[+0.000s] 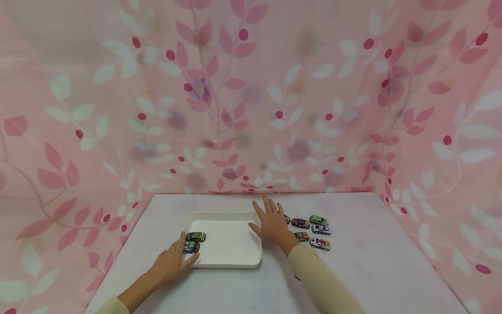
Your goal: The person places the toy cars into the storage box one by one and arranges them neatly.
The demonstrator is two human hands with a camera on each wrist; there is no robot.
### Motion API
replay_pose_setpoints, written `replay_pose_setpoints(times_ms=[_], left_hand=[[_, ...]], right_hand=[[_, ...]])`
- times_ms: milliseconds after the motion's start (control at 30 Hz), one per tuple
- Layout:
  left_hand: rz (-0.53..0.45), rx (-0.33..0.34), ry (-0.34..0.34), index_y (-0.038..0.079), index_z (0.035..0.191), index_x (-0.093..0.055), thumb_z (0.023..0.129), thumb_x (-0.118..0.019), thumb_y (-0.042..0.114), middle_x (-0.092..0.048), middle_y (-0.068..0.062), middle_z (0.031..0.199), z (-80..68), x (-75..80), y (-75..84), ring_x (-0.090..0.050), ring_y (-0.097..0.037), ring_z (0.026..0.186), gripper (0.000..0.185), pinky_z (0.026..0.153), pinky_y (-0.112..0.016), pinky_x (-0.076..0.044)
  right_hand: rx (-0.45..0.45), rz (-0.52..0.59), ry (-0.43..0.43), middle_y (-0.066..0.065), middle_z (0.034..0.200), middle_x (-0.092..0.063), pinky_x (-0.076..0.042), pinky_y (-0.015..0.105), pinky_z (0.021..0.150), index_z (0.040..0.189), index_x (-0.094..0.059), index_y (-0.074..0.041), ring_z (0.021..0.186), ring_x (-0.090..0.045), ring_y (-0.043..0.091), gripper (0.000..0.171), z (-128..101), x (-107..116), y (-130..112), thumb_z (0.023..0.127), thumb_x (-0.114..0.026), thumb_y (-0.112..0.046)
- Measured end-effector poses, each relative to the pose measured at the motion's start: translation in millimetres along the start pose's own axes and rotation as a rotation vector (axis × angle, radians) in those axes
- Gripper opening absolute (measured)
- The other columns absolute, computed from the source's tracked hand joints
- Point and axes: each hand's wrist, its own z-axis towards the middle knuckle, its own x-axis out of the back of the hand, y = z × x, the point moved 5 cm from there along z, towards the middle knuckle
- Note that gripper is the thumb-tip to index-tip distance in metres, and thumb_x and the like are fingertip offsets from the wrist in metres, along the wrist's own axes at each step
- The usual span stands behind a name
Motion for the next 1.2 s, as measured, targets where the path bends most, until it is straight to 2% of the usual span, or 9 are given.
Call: replay_pose_setpoints(times_ms=[100,300,533,733,1000,1200], left_hand=[[-0.009,0.007,0.028,-0.006,0.153,-0.022,0.089,-0.054,0.068,-0.049,-0.031,0.141,-1.1,-1.6,-1.2,-0.049,-0.044,0.131,0.103,0.1,-0.068,-0.037],[-0.022,0.017,-0.02,-0.006,0.154,-0.02,0.088,-0.053,0.07,-0.048,-0.03,0.143,-5.9,-5.1,-0.6,-0.049,-0.043,0.131,0.106,0.101,-0.069,-0.036],[-0.02,0.017,-0.014,-0.006,0.154,-0.021,0.088,-0.054,0.069,-0.049,-0.03,0.142,-9.3,-5.1,1.7,-0.049,-0.044,0.13,0.105,0.1,-0.069,-0.036],[-0.013,0.02,-0.028,-0.006,0.154,-0.021,0.088,-0.053,0.069,-0.05,-0.03,0.142,-13.8,-8.0,0.9,-0.05,-0.043,0.131,0.105,0.1,-0.069,-0.037],[-0.017,0.01,-0.005,-0.006,0.154,-0.021,0.089,-0.052,0.07,-0.048,-0.031,0.142,-9.7,-3.4,0.1,-0.048,-0.044,0.132,0.105,0.101,-0.069,-0.036],[-0.019,0.003,0.0,-0.006,0.154,-0.021,0.089,-0.053,0.069,-0.047,-0.031,0.143,-4.0,3.1,2.9,-0.048,-0.044,0.132,0.104,0.101,-0.068,-0.035]], right_hand=[[-0.018,0.021,0.01,0.015,0.167,-0.003,-0.019,0.062,0.116,0.158,-0.025,-0.022,0.148,-0.023,0.038,0.077,-1.2,-2.1,2.5,0.096,-0.045,-0.063],[-0.069,0.014,-0.041,0.015,0.167,0.002,-0.019,0.064,0.116,0.158,-0.025,-0.022,0.148,-0.023,0.038,0.077,-9.7,-9.8,13.7,0.096,-0.045,-0.062],[-0.097,0.023,0.01,0.019,0.166,-0.007,-0.018,0.065,0.115,0.157,-0.028,-0.02,0.147,-0.024,0.041,0.074,-16.6,-15.1,32.2,0.097,-0.047,-0.059],[-0.131,0.01,-0.025,0.018,0.166,-0.005,-0.019,0.065,0.115,0.157,-0.028,-0.021,0.147,-0.024,0.041,0.075,-22.6,-24.9,42.9,0.097,-0.046,-0.061],[-0.134,0.001,0.016,0.018,0.166,-0.004,-0.018,0.066,0.115,0.157,-0.03,-0.02,0.147,-0.025,0.04,0.075,-20.1,-15.7,46.3,0.096,-0.049,-0.059],[-0.164,0.015,0.038,0.02,0.166,-0.007,-0.018,0.066,0.115,0.156,-0.032,-0.019,0.146,-0.027,0.042,0.075,-19.3,-10.5,59.6,0.095,-0.051,-0.059]])
